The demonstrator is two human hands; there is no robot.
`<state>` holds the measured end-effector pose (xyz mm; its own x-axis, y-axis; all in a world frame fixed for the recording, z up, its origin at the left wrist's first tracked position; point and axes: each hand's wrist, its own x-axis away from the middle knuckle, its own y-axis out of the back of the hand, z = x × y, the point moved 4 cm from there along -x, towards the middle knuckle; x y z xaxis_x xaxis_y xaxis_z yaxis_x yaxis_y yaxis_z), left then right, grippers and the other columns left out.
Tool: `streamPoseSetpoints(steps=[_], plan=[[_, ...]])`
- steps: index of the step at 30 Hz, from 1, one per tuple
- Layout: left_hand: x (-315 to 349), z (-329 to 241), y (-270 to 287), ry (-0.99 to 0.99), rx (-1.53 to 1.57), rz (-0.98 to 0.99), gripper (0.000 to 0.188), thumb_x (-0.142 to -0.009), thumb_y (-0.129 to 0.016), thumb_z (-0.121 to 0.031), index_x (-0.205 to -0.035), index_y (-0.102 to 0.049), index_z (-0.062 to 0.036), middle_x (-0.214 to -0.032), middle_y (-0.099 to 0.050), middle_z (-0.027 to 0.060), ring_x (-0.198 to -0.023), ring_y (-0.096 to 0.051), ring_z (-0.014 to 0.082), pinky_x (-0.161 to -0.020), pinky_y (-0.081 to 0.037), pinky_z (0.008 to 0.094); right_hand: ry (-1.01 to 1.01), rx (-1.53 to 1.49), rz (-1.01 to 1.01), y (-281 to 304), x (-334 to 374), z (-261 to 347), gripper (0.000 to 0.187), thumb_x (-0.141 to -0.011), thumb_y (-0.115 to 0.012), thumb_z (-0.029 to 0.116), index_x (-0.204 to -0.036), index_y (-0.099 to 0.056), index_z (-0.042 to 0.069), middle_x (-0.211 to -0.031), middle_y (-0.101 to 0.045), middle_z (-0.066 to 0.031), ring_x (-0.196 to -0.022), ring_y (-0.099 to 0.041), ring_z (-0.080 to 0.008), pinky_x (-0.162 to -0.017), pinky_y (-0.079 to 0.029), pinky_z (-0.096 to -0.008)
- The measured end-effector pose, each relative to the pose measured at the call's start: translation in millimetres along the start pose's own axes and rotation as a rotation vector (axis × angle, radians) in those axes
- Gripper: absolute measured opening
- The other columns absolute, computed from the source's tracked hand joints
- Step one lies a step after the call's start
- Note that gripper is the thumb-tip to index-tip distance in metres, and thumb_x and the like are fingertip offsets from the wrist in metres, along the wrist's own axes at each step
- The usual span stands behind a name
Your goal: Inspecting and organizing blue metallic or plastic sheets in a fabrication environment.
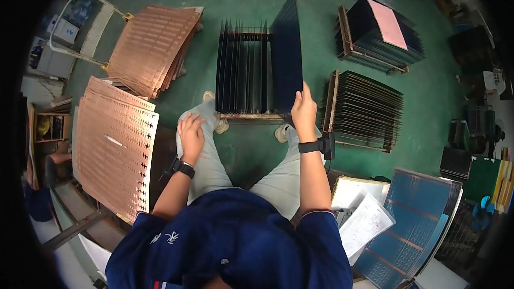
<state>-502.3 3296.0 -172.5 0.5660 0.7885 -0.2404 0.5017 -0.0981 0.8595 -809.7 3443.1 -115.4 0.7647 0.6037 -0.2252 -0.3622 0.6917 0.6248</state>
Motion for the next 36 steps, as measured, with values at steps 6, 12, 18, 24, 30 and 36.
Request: streamPoseSetpoints(steps=[6,12,18,24,30,36], plan=[[-2.3,2.1,4.6,0.010,0.049,-0.010,0.027,-0.075,-0.050,0.004,-0.091,-0.066,-0.0102,-0.108,-0.061,0.0065,-0.118,-0.047,0.0270,-0.107,-0.022,0.0462,0.054,0.042,-0.055,3.2,-23.6,-7.9,0.044,-0.090,-0.049,0.004,-0.133,-0.041,0.007,-0.082,-0.062,-0.0263,-0.071,-0.062,-0.0386,-0.064,-0.048,-0.0395],[-1.0,2.0,1.7,0.006,0.051,0.001,0.025,-0.075,-0.051,0.004,-0.088,-0.066,-0.0099,-0.104,-0.062,0.0054,-0.116,-0.050,0.0260,-0.107,-0.022,0.0465,0.006,0.054,0.060,-2.7,-48.6,-5.7,0.059,-0.088,-0.049,-0.001,-0.141,-0.031,0.016,-0.091,-0.062,-0.0230,-0.063,-0.058,-0.0330,-0.061,-0.045,-0.0307],[-3.3,2.6,1.2,0.003,0.057,0.009,0.024,-0.074,-0.051,0.005,-0.086,-0.066,-0.0099,-0.103,-0.063,0.0040,-0.115,-0.050,0.0254,-0.107,-0.023,0.0467,0.079,0.075,0.014,-10.9,-48.0,-10.7,0.062,-0.086,-0.049,-0.002,-0.141,-0.029,0.019,-0.063,-0.052,-0.0208,-0.047,-0.046,-0.0330,-0.047,-0.029,-0.0256],[-6.0,6.0,0.7,0.000,0.054,-0.002,0.024,-0.073,-0.051,0.005,-0.085,-0.066,-0.0104,-0.102,-0.063,0.0033,-0.114,-0.051,0.0247,-0.107,-0.023,0.0469,0.137,0.026,-0.032,-7.3,-52.8,-0.6,0.062,-0.086,-0.048,-0.003,-0.142,-0.031,0.019,-0.072,-0.060,-0.0234,-0.064,-0.058,-0.0415,-0.061,-0.048,-0.0382],[-3.8,4.7,0.8,0.016,0.065,0.011,0.024,-0.073,-0.051,0.004,-0.083,-0.066,-0.0101,-0.102,-0.064,0.0031,-0.114,-0.051,0.0251,-0.107,-0.022,0.0468,-0.037,0.084,0.079,-14.5,-65.1,-12.6,0.062,-0.086,-0.049,-0.001,-0.141,-0.030,0.021,-0.077,-0.061,-0.0249,-0.073,-0.058,-0.0440,-0.062,-0.045,-0.0482],[-3.2,3.5,2.3,0.013,0.084,0.018,0.024,-0.072,-0.051,0.005,-0.083,-0.067,-0.0100,-0.101,-0.064,0.0031,-0.114,-0.051,0.0252,-0.107,-0.021,0.0469,-0.074,0.185,0.068,-26.9,-66.1,-1.0,0.060,-0.087,-0.050,0.003,-0.140,-0.031,0.022,-0.073,-0.060,-0.0254,-0.070,-0.058,-0.0444,-0.062,-0.046,-0.0501]])
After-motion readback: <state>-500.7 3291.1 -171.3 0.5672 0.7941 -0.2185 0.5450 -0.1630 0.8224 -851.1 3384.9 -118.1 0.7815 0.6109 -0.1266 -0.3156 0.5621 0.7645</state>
